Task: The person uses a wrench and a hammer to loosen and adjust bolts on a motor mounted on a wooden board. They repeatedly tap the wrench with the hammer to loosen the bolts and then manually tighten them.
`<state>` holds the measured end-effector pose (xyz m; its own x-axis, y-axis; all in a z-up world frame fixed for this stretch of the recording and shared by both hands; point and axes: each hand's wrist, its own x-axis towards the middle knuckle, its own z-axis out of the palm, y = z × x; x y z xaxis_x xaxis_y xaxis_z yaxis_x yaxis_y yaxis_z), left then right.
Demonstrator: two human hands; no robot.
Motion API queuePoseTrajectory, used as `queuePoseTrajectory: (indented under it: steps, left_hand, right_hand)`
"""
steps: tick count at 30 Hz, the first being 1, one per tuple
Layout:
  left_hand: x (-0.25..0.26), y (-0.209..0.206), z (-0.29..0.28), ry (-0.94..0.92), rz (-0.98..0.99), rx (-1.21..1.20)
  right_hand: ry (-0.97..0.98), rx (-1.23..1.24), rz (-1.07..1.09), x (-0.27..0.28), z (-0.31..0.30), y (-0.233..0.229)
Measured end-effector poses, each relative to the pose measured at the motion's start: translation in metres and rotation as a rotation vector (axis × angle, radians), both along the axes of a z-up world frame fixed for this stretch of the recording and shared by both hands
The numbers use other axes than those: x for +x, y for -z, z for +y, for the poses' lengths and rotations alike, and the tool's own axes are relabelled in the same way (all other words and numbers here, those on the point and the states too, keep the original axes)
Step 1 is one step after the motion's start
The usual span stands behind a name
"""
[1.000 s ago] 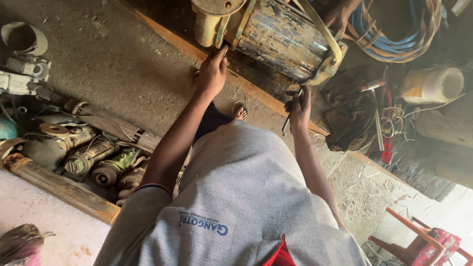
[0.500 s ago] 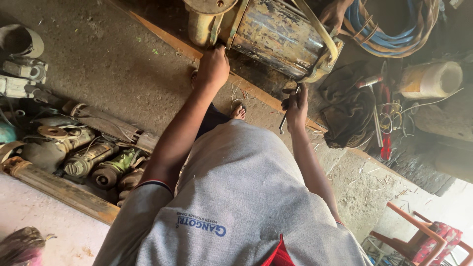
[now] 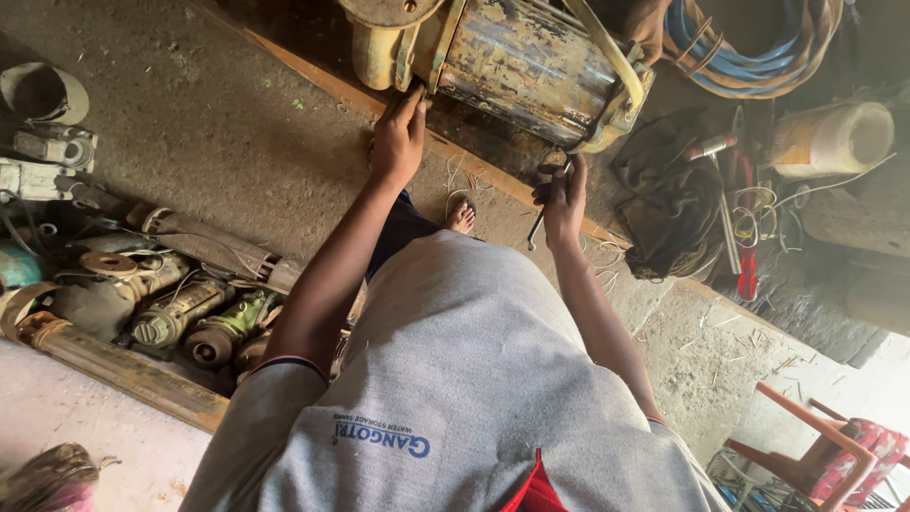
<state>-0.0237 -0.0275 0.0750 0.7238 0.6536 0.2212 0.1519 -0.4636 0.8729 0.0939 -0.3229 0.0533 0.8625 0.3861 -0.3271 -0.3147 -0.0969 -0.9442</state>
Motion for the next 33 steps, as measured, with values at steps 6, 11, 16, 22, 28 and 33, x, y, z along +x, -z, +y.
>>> queuePoseTrajectory:
  steps: [6,11,16,22,28,33]
  left_hand:
    - [0.011,0.003,0.002,-0.103,0.018,-0.121]
    - [0.014,0.011,-0.004,-0.137,0.03,-0.32]
    - [0.016,0.015,-0.004,-0.143,-0.086,-0.253]
    - [0.016,0.013,-0.007,-0.147,-0.018,-0.325]
    - [0.011,0.009,-0.004,-0.16,0.011,-0.126]
    - [0.012,0.011,-0.002,-0.163,0.07,-0.139]
  right_hand:
    - [-0.012,0.002,-0.014,0.005,0.003,-0.003]
    - [0.0,-0.09,-0.105,-0.007,0.013,-0.02]
    - [0.086,-0.153,0.167,0.015,0.025,-0.06]
    - [0.04,0.188,0.646,0.053,0.004,-0.097]
    - [0.127,0.157,0.57,0.03,0.005,-0.083]
    - [0.191,0.562,0.831,0.042,-0.005,-0.084]
